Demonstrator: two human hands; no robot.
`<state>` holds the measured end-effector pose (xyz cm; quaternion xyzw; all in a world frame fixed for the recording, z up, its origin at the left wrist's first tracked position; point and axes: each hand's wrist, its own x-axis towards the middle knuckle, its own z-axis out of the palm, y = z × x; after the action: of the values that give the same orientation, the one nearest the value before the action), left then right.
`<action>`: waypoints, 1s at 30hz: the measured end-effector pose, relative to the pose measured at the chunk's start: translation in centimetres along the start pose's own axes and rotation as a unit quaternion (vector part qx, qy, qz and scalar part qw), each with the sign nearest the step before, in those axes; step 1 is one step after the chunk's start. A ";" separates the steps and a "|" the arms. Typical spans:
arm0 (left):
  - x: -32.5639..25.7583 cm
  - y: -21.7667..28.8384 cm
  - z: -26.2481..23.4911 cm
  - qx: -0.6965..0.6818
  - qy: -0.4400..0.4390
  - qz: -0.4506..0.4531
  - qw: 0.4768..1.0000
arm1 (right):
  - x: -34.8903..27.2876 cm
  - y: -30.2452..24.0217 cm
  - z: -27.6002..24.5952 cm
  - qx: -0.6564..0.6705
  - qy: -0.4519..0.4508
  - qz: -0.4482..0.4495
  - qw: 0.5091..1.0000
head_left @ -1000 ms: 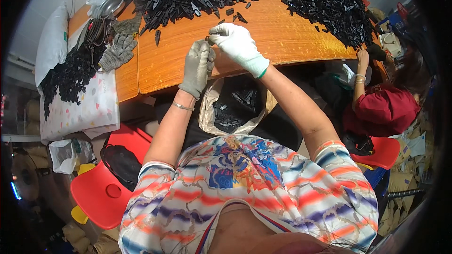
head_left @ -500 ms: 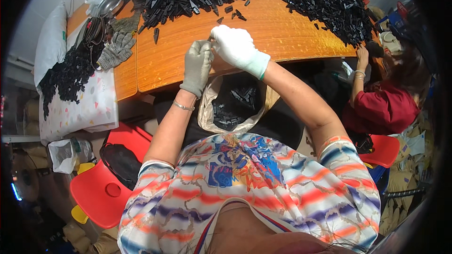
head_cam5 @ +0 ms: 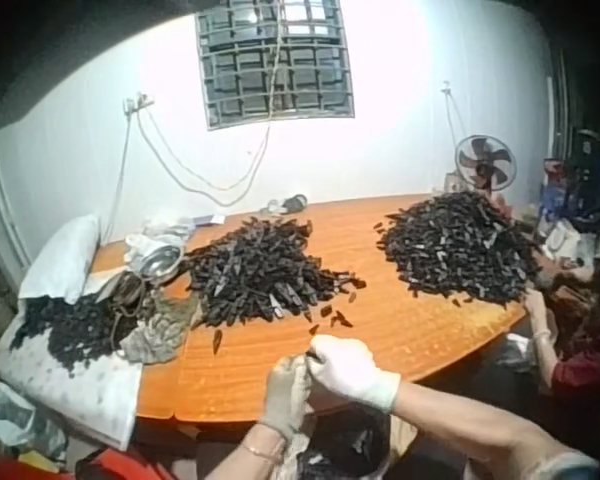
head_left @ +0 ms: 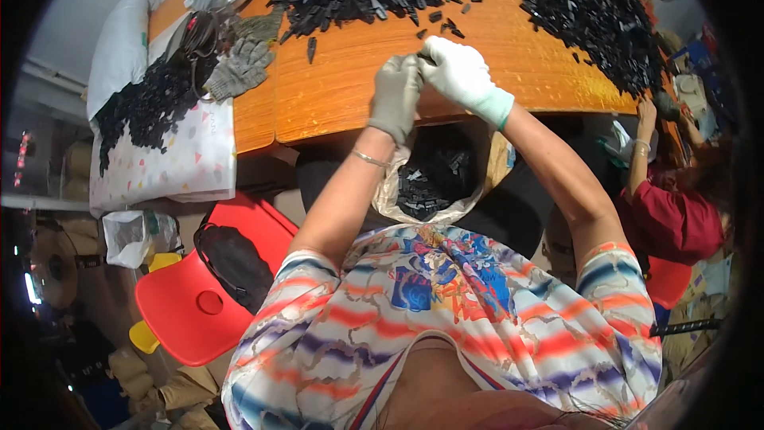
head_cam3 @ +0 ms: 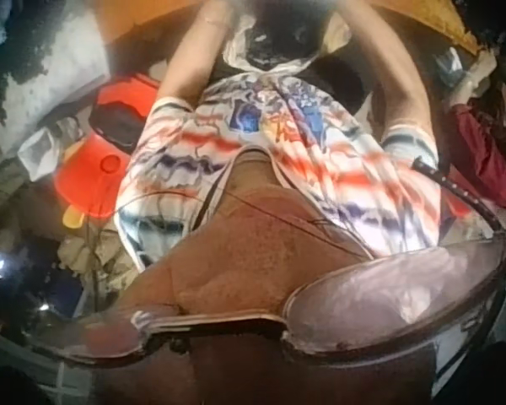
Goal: The person sorts and inspects small black plastic components by hand, placing them into a bag.
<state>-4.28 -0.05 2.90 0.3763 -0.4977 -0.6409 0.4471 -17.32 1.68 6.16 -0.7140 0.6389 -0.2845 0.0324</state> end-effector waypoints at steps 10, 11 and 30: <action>-0.9 -1.0 -4.3 -0.212 -0.062 -0.116 0.968 | -0.8 2.3 -2.6 0.501 -0.219 0.105 0.830; -0.9 -1.0 -3.9 -0.213 -0.064 -0.117 0.968 | -0.8 2.1 -2.7 0.486 -0.194 0.126 0.843; -8.7 -3.2 -2.3 0.262 -0.061 0.011 0.963 | 2.3 4.1 2.3 0.031 -0.024 0.021 0.999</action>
<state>-0.08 7.84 -0.44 0.4350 -0.6789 -0.5049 0.3080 -19.91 -1.98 3.40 -0.7055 0.6437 -0.2866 0.0761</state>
